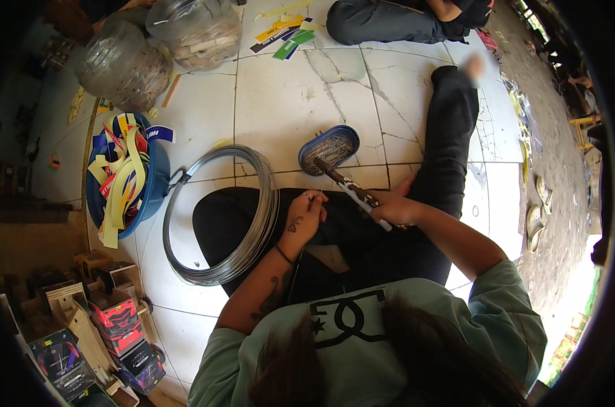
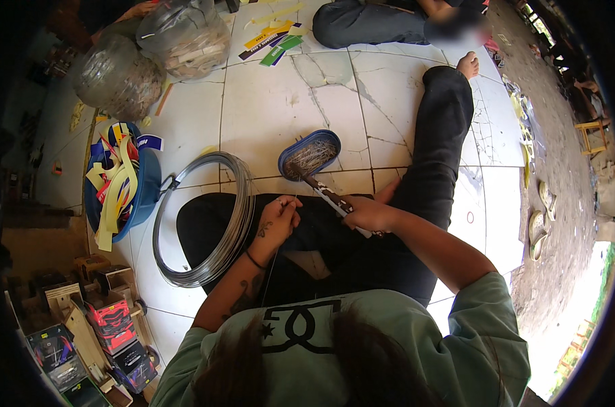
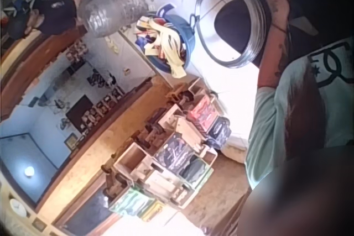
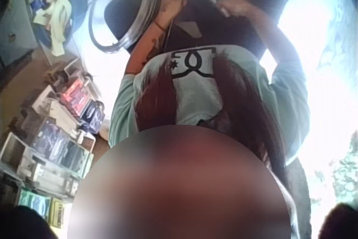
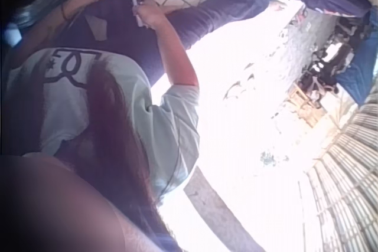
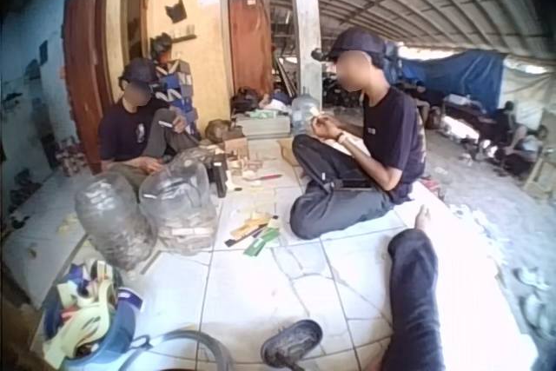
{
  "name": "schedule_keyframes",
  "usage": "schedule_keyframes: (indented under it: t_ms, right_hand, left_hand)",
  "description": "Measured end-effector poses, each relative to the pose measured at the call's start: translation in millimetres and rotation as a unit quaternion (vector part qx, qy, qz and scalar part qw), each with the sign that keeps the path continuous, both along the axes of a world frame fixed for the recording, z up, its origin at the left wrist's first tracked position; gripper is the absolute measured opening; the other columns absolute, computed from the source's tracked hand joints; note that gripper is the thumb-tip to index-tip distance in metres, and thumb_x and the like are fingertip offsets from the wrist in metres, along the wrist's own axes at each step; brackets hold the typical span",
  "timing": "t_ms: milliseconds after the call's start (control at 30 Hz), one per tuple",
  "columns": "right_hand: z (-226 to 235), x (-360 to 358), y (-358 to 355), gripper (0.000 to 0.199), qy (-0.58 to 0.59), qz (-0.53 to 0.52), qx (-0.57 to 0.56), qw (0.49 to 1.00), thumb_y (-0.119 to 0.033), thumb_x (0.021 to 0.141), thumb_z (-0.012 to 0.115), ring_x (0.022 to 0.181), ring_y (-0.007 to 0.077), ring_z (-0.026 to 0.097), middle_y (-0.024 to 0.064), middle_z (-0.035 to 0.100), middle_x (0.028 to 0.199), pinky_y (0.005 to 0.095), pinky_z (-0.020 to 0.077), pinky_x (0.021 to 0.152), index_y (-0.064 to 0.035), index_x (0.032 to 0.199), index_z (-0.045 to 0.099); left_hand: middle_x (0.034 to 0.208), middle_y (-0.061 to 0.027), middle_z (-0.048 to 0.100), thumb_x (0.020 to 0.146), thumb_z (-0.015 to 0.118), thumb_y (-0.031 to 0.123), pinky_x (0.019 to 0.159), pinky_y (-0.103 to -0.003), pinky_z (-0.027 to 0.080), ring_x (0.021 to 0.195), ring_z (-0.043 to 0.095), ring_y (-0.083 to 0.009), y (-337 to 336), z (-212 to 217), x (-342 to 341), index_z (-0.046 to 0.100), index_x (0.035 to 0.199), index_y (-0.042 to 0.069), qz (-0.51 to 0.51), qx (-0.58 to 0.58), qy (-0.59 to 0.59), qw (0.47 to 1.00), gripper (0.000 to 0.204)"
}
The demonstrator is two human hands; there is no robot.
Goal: The person sits on the floor and repeatedly cuts short lengths of metal wire from a coil using pliers. The person holds the wire with one hand and uses the pliers with the other to snip the wire, then places the cut pieces into a small blue container.
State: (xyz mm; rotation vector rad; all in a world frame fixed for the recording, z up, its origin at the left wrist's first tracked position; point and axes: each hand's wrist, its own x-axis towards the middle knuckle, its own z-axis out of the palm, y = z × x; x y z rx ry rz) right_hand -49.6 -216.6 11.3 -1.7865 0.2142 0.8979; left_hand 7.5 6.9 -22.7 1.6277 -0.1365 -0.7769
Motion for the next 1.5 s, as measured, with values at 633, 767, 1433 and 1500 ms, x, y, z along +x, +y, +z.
schedule_keyframes:
  t_ms: [633, 767, 1433, 1500]
  right_hand:
    - [-34, 9, -3, 0.029, 0.068, -0.09, -0.079, 0.99, -0.013, 0.07, 0.055, 0.066, 0.022, 0.059, 0.0119, 0.059, 0.071, 0.0331, 0.047, 0.058, 0.0053, 0.093, 0.052]
    - [-25, -2, -10, 0.03, 0.041, -0.178, 0.12, 0.976, -0.009, 0.069, 0.053, 0.075, 0.0175, 0.056, 0.0105, 0.057, 0.08, 0.0282, 0.0454, 0.067, 0.0039, 0.096, 0.05]
    - [8, 4, -1, 0.035, -0.017, 0.052, -0.043, 0.998, -0.015, 0.067, 0.054, 0.08, 0.0231, 0.056, 0.0139, 0.059, 0.084, 0.0315, 0.043, 0.073, 0.0046, 0.097, 0.052]
    - [4, 2, 3, 0.033, 0.011, 0.003, 0.005, 1.0, -0.016, 0.069, 0.053, 0.079, 0.0217, 0.057, 0.0132, 0.06, 0.083, 0.0304, 0.0439, 0.073, 0.0048, 0.095, 0.053]
  left_hand:
    - [0.053, -0.0037, 0.053, 0.091, 0.036, 0.015, 0.04, -0.023, 0.035, 0.039, 0.043, -0.0088, -2, -6, -1, 0.055, 0.082, 0.0, -0.055, 0.071, 0.037, 0.995, 0.026]
    - [0.053, -0.0028, 0.05, 0.092, 0.037, 0.017, 0.038, -0.022, 0.031, 0.039, 0.038, -0.0073, 1, -2, 1, 0.054, 0.084, 0.0, -0.018, 0.007, 0.087, 0.996, 0.025]
    - [0.055, -0.001, 0.044, 0.093, 0.038, 0.019, 0.037, -0.02, 0.028, 0.038, 0.033, -0.0063, -1, 7, 7, 0.052, 0.088, 0.001, -0.009, -0.04, 0.105, 0.994, 0.023]
    - [0.055, -0.0007, 0.044, 0.093, 0.038, 0.019, 0.037, -0.02, 0.027, 0.038, 0.033, -0.0061, -1, 7, 7, 0.052, 0.088, 0.001, -0.01, -0.045, 0.09, 0.995, 0.023]
